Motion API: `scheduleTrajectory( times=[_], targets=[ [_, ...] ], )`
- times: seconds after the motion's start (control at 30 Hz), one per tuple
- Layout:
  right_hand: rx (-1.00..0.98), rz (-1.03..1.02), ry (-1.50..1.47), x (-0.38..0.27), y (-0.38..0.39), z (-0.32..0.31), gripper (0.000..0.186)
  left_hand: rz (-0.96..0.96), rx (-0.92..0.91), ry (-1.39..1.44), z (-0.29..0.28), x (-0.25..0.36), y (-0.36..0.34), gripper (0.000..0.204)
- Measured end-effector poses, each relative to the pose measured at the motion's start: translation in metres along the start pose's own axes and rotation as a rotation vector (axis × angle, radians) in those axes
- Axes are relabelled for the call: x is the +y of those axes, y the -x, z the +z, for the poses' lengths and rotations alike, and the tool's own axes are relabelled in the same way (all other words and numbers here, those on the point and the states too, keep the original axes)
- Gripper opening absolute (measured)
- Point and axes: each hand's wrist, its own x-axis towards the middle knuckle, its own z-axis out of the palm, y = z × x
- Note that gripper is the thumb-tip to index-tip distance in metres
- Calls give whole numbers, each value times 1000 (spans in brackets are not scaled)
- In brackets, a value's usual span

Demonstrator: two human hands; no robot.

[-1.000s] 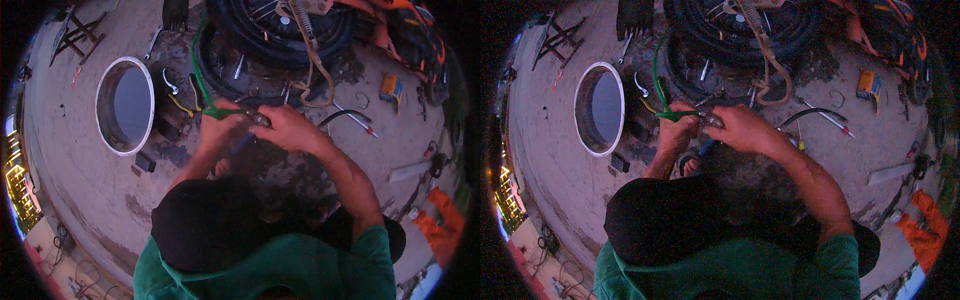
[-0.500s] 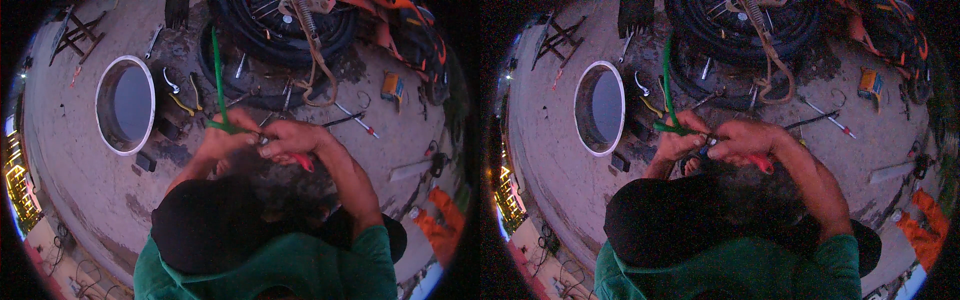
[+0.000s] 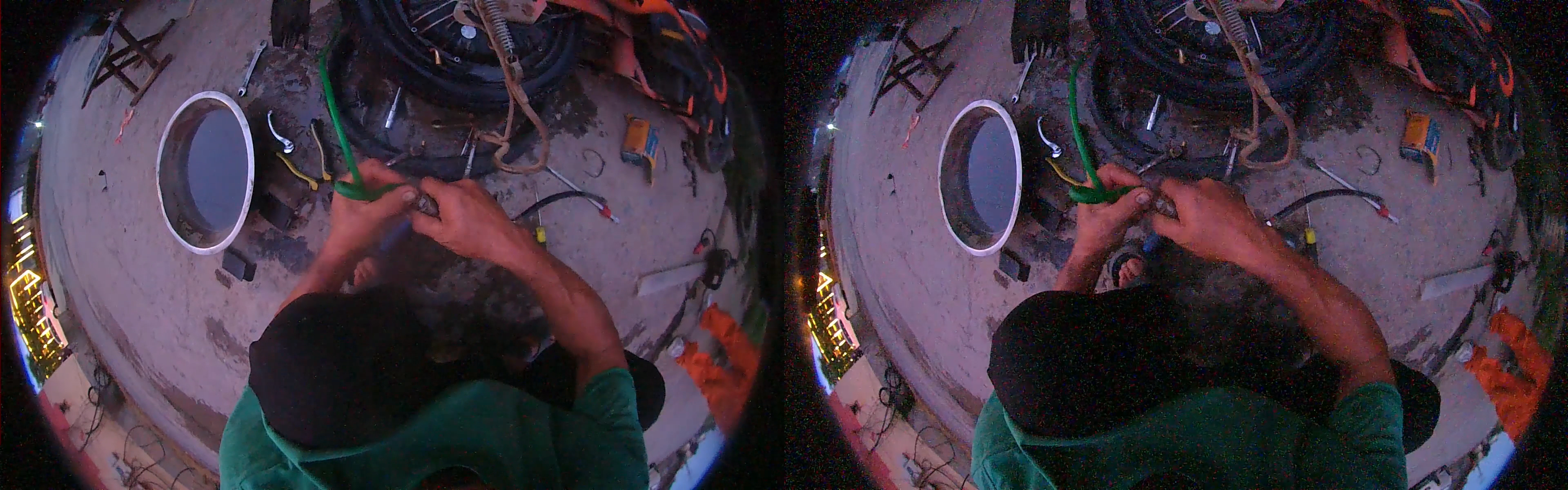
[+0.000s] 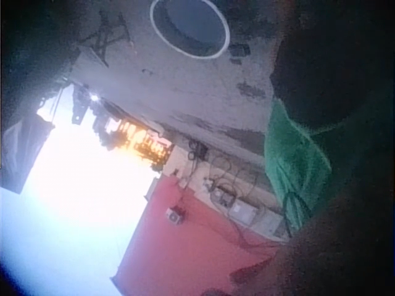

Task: The person repairs a scooter tire by using pliers to remove debris, checking the tire in a basin of water, and using a pump with a gauge to inflate the tire.

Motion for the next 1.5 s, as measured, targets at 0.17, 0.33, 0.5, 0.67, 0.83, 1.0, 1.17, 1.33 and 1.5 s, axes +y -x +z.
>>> scheduleTrajectory(
  times=[0.17, 0.33, 0.5, 0.67, 0.83, 1.0, 1.17, 1.33, 1.5],
  targets=[
    [-791, 345, -668, 13, 5, -27, 32, 180, -409, -70, -15, 0, 7, 20],
    [-667, 291, -621, 8, 0, -26, 36, -46, -302, -119, -9, 4, 6, 20],
    [-173, 22, 2, 0, -4, -17, 35, -27, -5, -18, -4, -9, -1, 21],
    [-14, 48, 124, 3, 1, -1, 33, -7, 0, 18, 3, -9, -1, 19],
    [-168, -6, -99, 1, -1, -19, 31, 63, -117, -102, 0, -1, 2, 17],
    [-769, 356, -912, 7, -1, -37, 29, 109, -177, -109, 3, 2, 8, 15],
    [-859, 475, -1161, 34, -1, -21, 29, 31, -191, -52, 5, -3, 5, 15],
    [-491, 127, -174, 27, -12, -19, 37, -75, -174, -262, -25, -23, 3, 14],
    [-488, -17, -51, 71, 8, 49, 43, -49, 22, -128, -89, -54, 15, 31]
  ],
)
